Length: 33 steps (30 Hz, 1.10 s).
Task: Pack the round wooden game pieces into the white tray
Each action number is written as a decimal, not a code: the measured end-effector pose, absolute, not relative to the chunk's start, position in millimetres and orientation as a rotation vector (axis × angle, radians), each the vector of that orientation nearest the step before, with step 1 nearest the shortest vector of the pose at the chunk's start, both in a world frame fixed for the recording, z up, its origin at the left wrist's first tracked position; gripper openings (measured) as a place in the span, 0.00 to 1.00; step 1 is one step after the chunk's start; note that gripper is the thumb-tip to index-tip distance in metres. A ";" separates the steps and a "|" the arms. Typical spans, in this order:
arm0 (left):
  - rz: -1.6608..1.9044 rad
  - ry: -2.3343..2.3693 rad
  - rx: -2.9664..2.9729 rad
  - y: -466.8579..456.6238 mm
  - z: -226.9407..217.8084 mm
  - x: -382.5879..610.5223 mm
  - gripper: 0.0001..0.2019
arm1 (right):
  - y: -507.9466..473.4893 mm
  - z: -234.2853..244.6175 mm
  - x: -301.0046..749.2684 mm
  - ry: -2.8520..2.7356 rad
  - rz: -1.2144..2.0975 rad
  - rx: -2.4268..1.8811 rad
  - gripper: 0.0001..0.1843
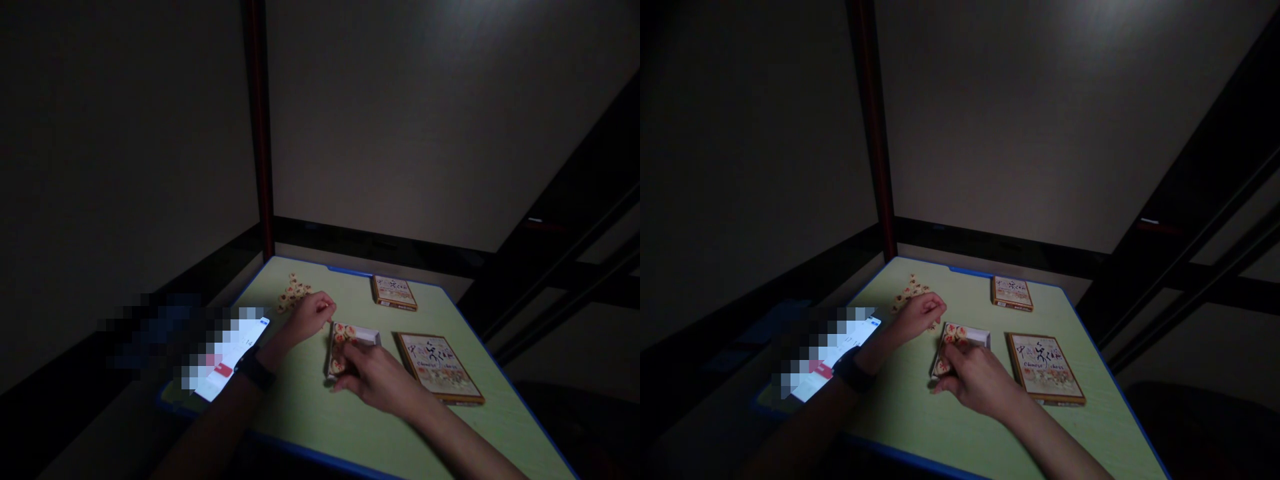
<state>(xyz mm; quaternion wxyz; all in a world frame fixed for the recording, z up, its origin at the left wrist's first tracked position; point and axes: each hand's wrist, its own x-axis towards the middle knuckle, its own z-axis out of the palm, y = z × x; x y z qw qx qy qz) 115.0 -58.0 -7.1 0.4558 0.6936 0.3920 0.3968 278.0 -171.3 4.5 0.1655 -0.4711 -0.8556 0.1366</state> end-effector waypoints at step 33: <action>0.364 0.899 2.321 -94.7 4.1 105.2 0.18 | -159.1 16.5 300.8 -2.419 0.347 -1.506 0.08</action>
